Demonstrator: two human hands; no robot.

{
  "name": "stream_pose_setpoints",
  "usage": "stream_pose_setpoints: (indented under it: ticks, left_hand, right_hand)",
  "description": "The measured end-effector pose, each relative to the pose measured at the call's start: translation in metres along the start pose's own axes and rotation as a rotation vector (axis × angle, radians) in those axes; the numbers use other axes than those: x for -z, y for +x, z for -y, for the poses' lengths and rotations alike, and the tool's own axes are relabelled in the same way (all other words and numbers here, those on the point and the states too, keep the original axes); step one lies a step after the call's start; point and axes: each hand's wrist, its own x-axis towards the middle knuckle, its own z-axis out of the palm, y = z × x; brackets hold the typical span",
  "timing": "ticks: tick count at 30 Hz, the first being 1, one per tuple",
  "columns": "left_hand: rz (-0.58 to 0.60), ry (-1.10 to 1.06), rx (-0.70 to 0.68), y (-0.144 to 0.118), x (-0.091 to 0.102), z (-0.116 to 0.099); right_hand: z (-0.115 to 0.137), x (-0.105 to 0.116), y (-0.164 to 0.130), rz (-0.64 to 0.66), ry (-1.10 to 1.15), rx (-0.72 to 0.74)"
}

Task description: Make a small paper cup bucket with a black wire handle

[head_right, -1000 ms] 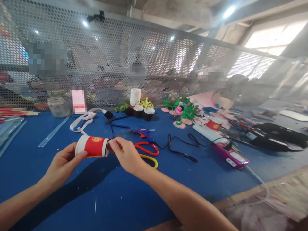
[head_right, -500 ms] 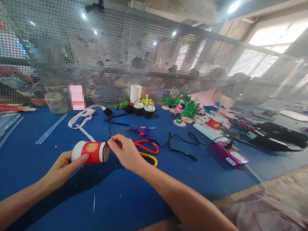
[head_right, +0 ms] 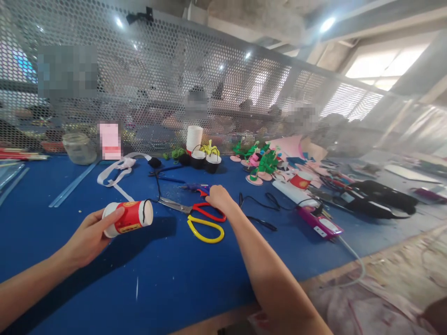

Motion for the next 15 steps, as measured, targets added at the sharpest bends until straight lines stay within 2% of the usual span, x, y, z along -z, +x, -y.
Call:
stream_pose_setpoints:
  ticks: [3,6,8,10,12,15]
  left_hand:
    - [-0.023,-0.062,0.01,-0.001,-0.001,-0.002]
    - [-0.051,-0.134,0.042,-0.002,0.0,-0.005]
    - [-0.064,-0.169,0.042,-0.001,0.001,-0.007]
    - [-0.077,-0.188,0.03,0.0,0.003,-0.008]
    - [-0.082,-0.189,0.045,0.002,0.006,-0.008]
    - [-0.054,-0.172,0.088,0.004,0.007,-0.009]
  right_hand:
    - [-0.001,-0.006,0.003,0.004,0.04,-0.029]
    - [0.002,0.0,0.001,-0.038,0.107,-0.057]
    - [0.007,0.011,-0.003,-0.087,0.252,-0.044]
    - [0.013,0.024,-0.011,-0.118,0.599,0.02]
    - [0.022,0.036,-0.024,0.012,0.896,0.124]
    - [0.037,0.043,-0.046,0.192,1.058,0.238]
